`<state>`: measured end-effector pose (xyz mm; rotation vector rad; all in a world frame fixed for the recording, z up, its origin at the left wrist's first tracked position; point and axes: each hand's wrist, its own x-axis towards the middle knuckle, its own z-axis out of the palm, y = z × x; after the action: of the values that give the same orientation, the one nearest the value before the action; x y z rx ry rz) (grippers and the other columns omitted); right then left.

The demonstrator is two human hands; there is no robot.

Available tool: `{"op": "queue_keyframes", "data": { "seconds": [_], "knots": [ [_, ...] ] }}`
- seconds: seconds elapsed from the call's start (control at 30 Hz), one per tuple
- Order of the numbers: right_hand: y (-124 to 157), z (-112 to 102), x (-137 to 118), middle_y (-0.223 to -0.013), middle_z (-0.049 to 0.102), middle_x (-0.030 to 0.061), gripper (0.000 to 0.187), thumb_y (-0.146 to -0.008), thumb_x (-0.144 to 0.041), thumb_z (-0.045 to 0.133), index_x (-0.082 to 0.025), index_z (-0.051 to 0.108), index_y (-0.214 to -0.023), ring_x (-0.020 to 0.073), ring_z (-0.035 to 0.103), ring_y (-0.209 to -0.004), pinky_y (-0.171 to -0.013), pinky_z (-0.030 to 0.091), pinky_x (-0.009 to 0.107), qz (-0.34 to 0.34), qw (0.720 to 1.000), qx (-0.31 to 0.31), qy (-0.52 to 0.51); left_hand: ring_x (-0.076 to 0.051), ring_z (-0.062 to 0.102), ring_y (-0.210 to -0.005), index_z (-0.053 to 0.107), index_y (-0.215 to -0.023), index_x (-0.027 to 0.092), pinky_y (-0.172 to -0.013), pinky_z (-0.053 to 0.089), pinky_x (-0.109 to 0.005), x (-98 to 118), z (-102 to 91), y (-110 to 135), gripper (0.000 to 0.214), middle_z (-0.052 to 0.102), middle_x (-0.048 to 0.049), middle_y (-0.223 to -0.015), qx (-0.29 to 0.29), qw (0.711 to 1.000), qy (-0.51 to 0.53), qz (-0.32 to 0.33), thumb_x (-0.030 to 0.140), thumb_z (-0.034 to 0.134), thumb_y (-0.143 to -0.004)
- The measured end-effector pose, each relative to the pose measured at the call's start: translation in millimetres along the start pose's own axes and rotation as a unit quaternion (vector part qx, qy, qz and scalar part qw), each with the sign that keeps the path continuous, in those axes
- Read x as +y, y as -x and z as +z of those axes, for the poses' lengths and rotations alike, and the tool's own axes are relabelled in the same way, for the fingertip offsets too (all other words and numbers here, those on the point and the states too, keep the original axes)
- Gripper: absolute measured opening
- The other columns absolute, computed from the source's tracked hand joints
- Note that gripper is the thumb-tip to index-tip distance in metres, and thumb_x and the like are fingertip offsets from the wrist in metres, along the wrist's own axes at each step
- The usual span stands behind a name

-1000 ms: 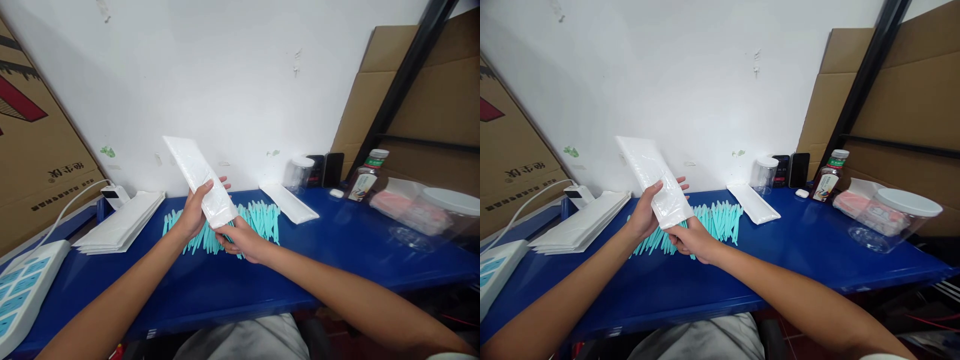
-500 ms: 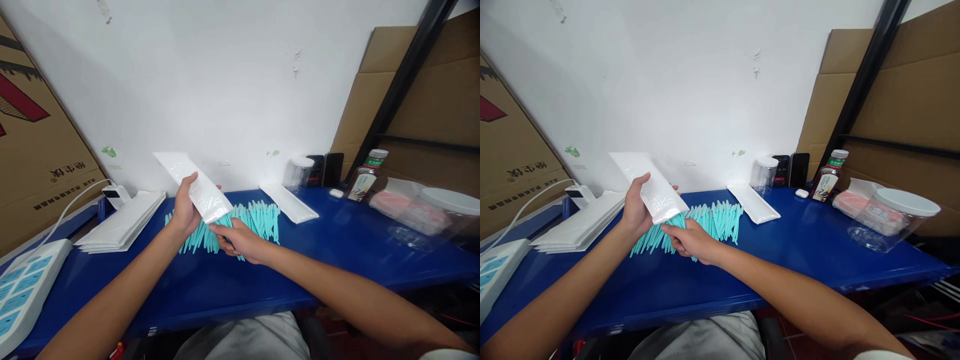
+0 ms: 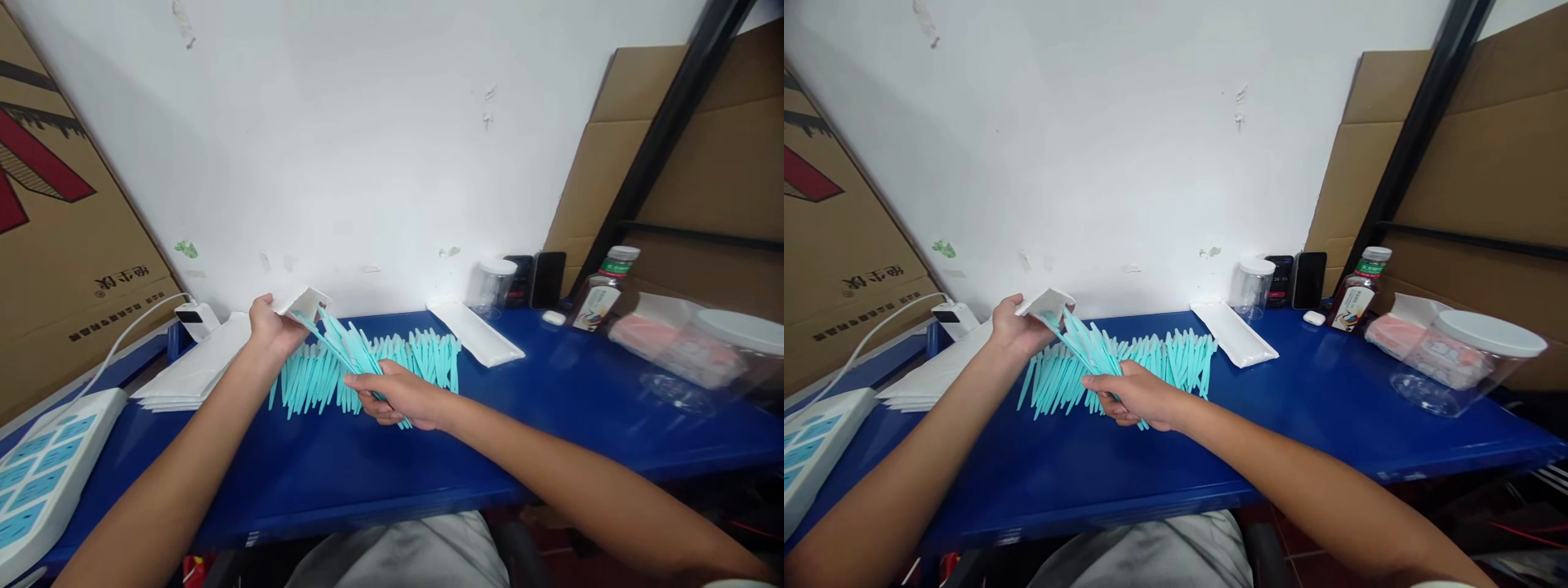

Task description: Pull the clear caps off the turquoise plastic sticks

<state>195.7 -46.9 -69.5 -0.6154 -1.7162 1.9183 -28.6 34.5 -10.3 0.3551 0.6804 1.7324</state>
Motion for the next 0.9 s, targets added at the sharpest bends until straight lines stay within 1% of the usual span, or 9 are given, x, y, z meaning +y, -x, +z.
{"op": "queue_keyframes", "data": {
  "seconds": [0.1,0.23,0.3,0.43,0.57,0.63,0.73,0.83,0.9],
  "knots": [
    [1.6,-2.3,0.1,-0.047,0.031,-0.0061,0.064,-0.096,-0.061,0.064,-0.023,0.036,-0.052,0.0079,0.029,-0.042,-0.048,0.024,0.027,-0.014,0.999,0.006,0.041,-0.024,0.065,-0.058,0.062,-0.102,0.018,-0.052,0.054,-0.034,6.3,-1.2,-3.4,0.028,0.064,-0.0077,-0.07,-0.005,1.0,0.017,-0.023,0.026,0.036,-0.096],
    [0.9,-5.9,1.3,-0.048,0.033,-0.0057,0.061,-0.097,-0.06,0.064,-0.024,0.035,-0.056,0.0091,0.029,-0.044,-0.051,0.028,0.028,-0.072,0.987,0.056,0.133,-0.023,0.066,-0.059,0.063,-0.103,0.017,-0.055,0.057,-0.034,13.7,-3.9,-8.7,0.024,0.063,-0.0063,-0.07,-0.013,0.999,0.025,-0.026,0.02,0.041,-0.092],
    [-0.5,-7.7,1.3,-0.047,0.031,-0.0062,0.06,-0.097,-0.059,0.062,-0.025,0.034,-0.058,0.0094,0.028,-0.044,-0.051,0.028,0.028,-0.093,0.981,0.079,0.153,-0.024,0.067,-0.061,0.063,-0.105,0.017,-0.054,0.058,-0.033,15.1,-4.1,-8.2,0.024,0.064,-0.0063,-0.071,-0.014,0.999,0.015,-0.027,0.02,0.043,-0.091],
    [-3.0,-11.8,-0.7,-0.047,0.029,-0.0062,0.059,-0.101,-0.055,0.058,-0.025,0.032,-0.057,0.0093,0.025,-0.043,-0.049,0.024,0.029,-0.102,0.979,0.13,0.12,-0.024,0.07,-0.068,0.063,-0.11,0.018,-0.058,0.061,-0.036,14.6,-1.6,-0.6,0.027,0.069,-0.0075,-0.08,-0.023,1.0,-0.005,-0.02,0.023,0.045,-0.092],
    [-6.1,-17.7,1.3,-0.049,0.028,-0.0063,0.058,-0.1,-0.055,0.058,-0.025,0.035,-0.057,0.0088,0.022,-0.043,-0.048,0.021,0.029,-0.12,0.972,0.191,0.071,-0.023,0.07,-0.068,0.063,-0.113,0.018,-0.062,0.062,-0.036,15.3,1.7,5.3,0.027,0.071,-0.0075,-0.083,-0.012,1.0,-0.011,-0.016,0.024,0.045,-0.094],
    [-8.2,-20.9,4.3,-0.05,0.031,-0.0054,0.058,-0.099,-0.056,0.059,-0.024,0.038,-0.056,0.0087,0.024,-0.043,-0.047,0.022,0.029,-0.126,0.965,0.224,0.049,-0.023,0.07,-0.069,0.063,-0.113,0.018,-0.064,0.062,-0.036,13.6,2.7,6.2,0.027,0.071,-0.0072,-0.083,-0.011,1.0,-0.015,-0.01,0.025,0.044,-0.095],
    [-10.3,-23.3,7.6,-0.048,0.035,-0.0042,0.055,-0.099,-0.058,0.058,-0.022,0.049,-0.058,0.0099,0.029,-0.044,-0.047,0.024,0.029,-0.113,0.957,0.267,0.02,-0.023,0.07,-0.071,0.064,-0.11,0.018,-0.068,0.062,-0.036,0.9,3.9,9.4,0.026,0.072,-0.0078,-0.086,-0.026,0.999,-0.033,0.006,0.028,0.046,-0.095],
    [-11.1,-20.3,7.7,-0.046,0.035,-0.0056,0.044,-0.096,-0.058,0.061,-0.02,0.063,-0.075,0.0114,0.03,-0.044,-0.047,0.025,0.028,-0.085,0.96,0.267,-0.017,-0.026,0.072,-0.077,0.066,-0.107,0.015,-0.072,0.061,-0.037,-25.8,4.7,20.0,0.028,0.071,-0.0091,-0.084,-0.051,0.996,-0.076,0.015,0.032,0.049,-0.093],
    [-12.2,-15.7,7.4,-0.051,0.041,-0.005,0.033,-0.092,-0.052,0.065,-0.02,0.064,-0.084,0.0115,0.033,-0.046,-0.046,0.023,0.027,-0.061,0.957,0.276,-0.065,-0.028,0.073,-0.085,0.067,-0.107,0.014,-0.077,0.06,-0.038,-46.2,4.6,30.9,0.032,0.072,-0.0093,-0.085,-0.083,0.99,-0.102,0.041,0.038,0.053,-0.091]
  ]
}}
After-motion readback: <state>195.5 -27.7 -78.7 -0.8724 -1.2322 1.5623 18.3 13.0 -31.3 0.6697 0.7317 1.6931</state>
